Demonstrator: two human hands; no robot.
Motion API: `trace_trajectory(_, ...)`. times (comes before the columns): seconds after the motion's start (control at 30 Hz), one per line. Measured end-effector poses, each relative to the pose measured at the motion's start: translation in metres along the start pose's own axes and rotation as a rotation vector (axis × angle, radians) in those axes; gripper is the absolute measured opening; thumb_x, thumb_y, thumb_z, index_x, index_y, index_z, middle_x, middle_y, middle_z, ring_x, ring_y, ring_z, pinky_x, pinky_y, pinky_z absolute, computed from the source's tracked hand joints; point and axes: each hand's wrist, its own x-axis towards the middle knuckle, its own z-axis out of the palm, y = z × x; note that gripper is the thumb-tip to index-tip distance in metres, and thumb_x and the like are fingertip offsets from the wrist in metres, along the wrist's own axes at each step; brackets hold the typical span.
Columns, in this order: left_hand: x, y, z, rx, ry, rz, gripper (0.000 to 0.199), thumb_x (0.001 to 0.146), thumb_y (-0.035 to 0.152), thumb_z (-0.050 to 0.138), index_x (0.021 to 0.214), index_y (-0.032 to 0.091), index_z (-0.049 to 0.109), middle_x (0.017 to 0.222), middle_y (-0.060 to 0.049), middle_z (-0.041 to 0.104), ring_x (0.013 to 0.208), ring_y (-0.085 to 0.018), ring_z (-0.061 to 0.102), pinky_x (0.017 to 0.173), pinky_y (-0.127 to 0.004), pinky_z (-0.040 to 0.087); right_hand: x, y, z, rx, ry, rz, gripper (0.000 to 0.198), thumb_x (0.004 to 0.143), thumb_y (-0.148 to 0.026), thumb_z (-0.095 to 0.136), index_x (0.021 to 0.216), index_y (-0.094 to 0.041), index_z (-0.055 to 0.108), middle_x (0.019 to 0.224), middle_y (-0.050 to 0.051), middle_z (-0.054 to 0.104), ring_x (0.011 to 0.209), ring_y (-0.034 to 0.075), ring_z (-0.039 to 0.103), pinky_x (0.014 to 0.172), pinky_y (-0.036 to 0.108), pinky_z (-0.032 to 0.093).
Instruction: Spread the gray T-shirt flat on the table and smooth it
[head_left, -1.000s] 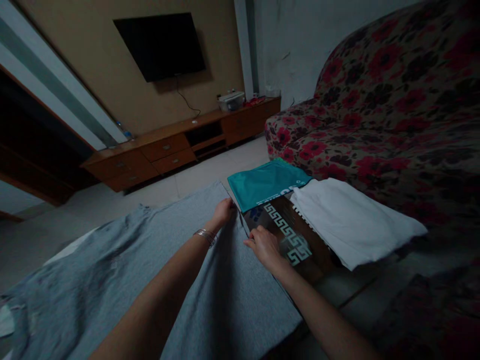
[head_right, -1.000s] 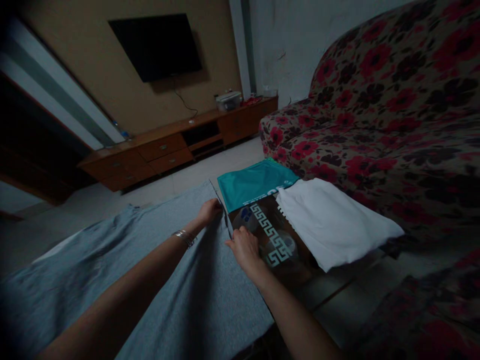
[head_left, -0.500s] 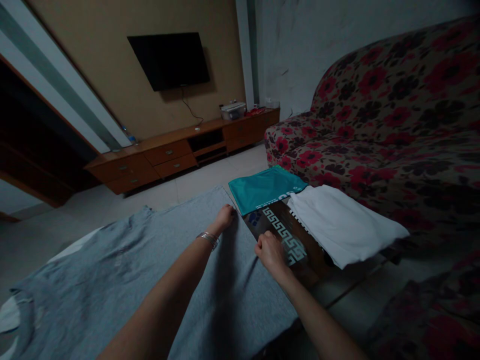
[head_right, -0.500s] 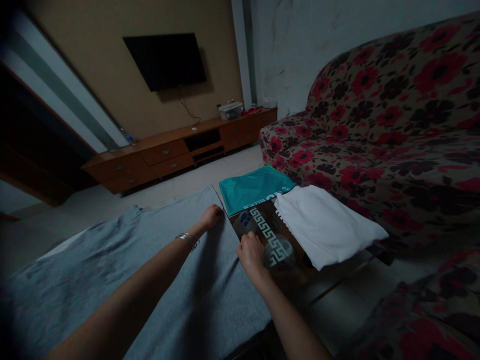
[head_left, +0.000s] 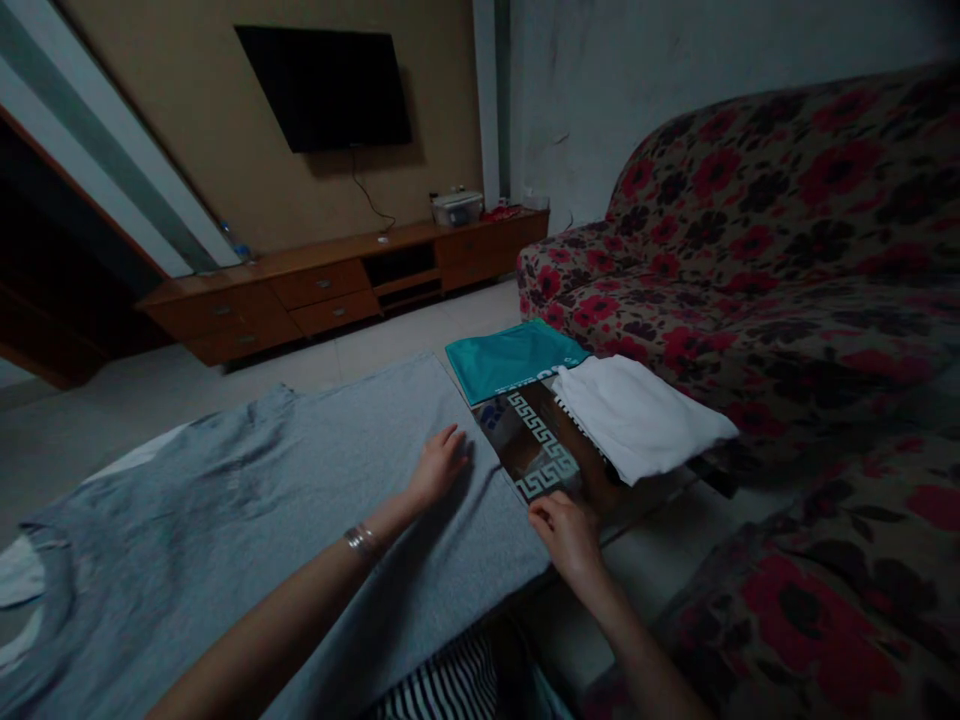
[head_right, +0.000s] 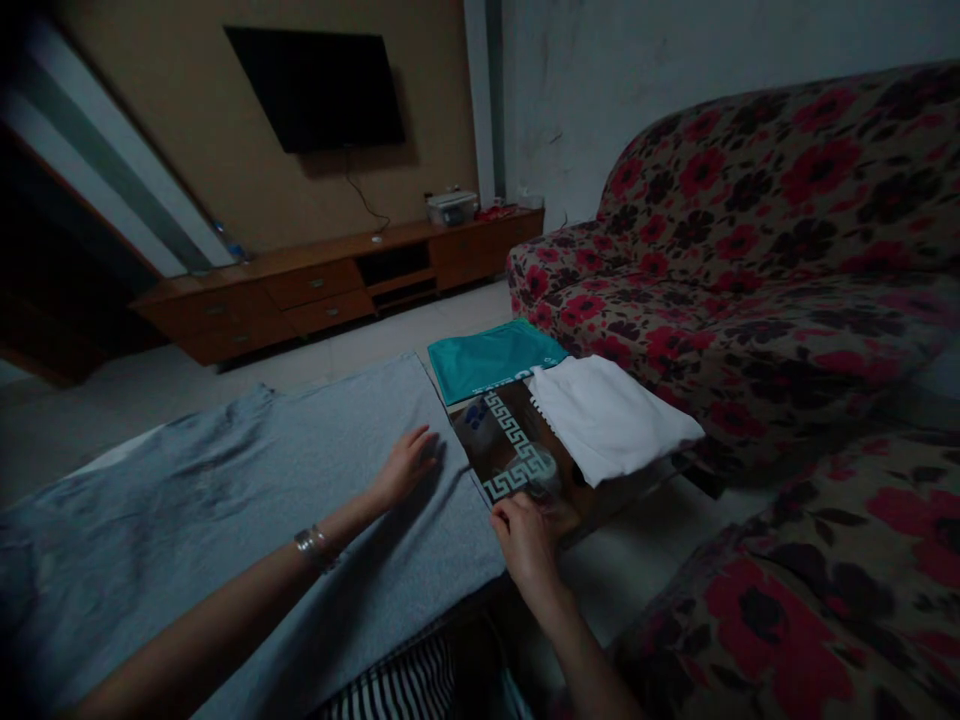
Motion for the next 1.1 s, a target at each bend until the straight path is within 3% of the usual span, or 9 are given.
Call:
trace_trajectory(0.13, -0.050, 0.011, 0.001, 0.078, -0.059, -0.069, 0.044, 0.086, 0.024, 0.056, 0.129, 0.018, 0.051, 0.143, -0.013, 0.043, 0.130, -0.029, 0.041, 0.106, -0.046, 0.036, -0.010, -0.015, 0.007, -0.165, 0.054, 0.039, 0.010, 0.082, -0.025, 0.065, 0.090, -0.019, 0.068, 0.095, 0.006, 0.061, 0.090, 0.019, 0.060, 0.078, 0.028, 0.043)
trace_trajectory(0.23, -0.066, 0.018, 0.003, 0.124, -0.073, -0.100, 0.043, 0.087, 0.026, 0.054, 0.129, 0.019, 0.051, 0.145, -0.011, 0.043, 0.132, -0.028, 0.039, 0.107, -0.046, 0.034, -0.012, -0.019, 0.008, -0.198, 0.069, 0.012, 0.010, 0.079, -0.025, 0.068, 0.088, -0.020, 0.067, 0.093, 0.006, 0.061, 0.093, 0.020, 0.058, 0.079, 0.027, 0.043)
trace_trajectory(0.47, -0.070, 0.034, 0.007, 0.190, -0.073, -0.112, 0.042, 0.091, 0.031, 0.051, 0.132, 0.027, 0.051, 0.146, -0.009, 0.040, 0.135, -0.032, 0.032, 0.107, -0.051, 0.031, -0.020, -0.012, 0.010, -0.135, 0.141, -0.113, 0.011, 0.082, -0.021, 0.063, 0.091, -0.020, 0.070, 0.092, 0.006, 0.060, 0.093, 0.020, 0.056, 0.084, 0.027, 0.043)
trace_trajectory(0.57, -0.073, 0.035, 0.009, 0.176, -0.067, -0.114, 0.041, 0.091, 0.031, 0.050, 0.133, 0.028, 0.050, 0.146, -0.010, 0.039, 0.135, -0.034, 0.031, 0.106, -0.056, 0.029, -0.023, -0.005, 0.013, -0.097, 0.157, -0.163, 0.012, 0.085, -0.019, 0.057, 0.084, -0.019, 0.069, 0.090, 0.006, 0.061, 0.091, 0.019, 0.056, 0.084, 0.028, 0.043)
trace_trajectory(0.73, -0.076, 0.035, 0.009, 0.101, -0.040, -0.108, 0.041, 0.091, 0.030, 0.050, 0.132, 0.026, 0.050, 0.146, -0.012, 0.038, 0.136, -0.036, 0.029, 0.106, -0.061, 0.026, -0.031, 0.006, 0.015, -0.150, 0.242, -0.081, 0.022, 0.087, -0.024, 0.051, 0.072, -0.017, 0.064, 0.080, 0.007, 0.061, 0.082, 0.020, 0.057, 0.080, 0.030, 0.045)
trace_trajectory(0.87, -0.083, 0.040, -0.001, 0.029, -0.062, -0.135, 0.041, 0.089, 0.031, 0.053, 0.129, 0.024, 0.052, 0.146, -0.014, 0.038, 0.137, -0.035, 0.029, 0.108, -0.061, 0.025, -0.046, 0.007, 0.014, -0.234, 0.192, -0.102, 0.027, 0.088, -0.035, 0.050, 0.074, -0.019, 0.066, 0.082, 0.009, 0.063, 0.084, 0.023, 0.058, 0.081, 0.032, 0.045)
trace_trajectory(0.97, -0.111, 0.046, -0.014, -0.049, -0.034, -0.182, 0.045, 0.089, 0.034, 0.054, 0.131, 0.021, 0.051, 0.147, -0.016, 0.037, 0.137, -0.033, 0.030, 0.110, -0.055, 0.027, -0.062, 0.014, 0.017, -0.239, 0.145, -0.110, 0.030, 0.086, -0.043, 0.051, 0.078, -0.019, 0.066, 0.086, 0.011, 0.064, 0.085, 0.024, 0.060, 0.082, 0.035, 0.046)
trace_trajectory(1.1, -0.192, 0.033, -0.036, -0.122, 0.115, -0.261, 0.046, 0.090, 0.038, 0.051, 0.134, 0.023, 0.048, 0.149, -0.013, 0.035, 0.138, -0.028, 0.029, 0.111, -0.050, 0.028, -0.078, 0.037, 0.021, -0.206, 0.108, -0.093, 0.036, 0.082, -0.050, 0.049, 0.082, -0.018, 0.067, 0.094, 0.016, 0.064, 0.092, 0.029, 0.062, 0.084, 0.038, 0.047)
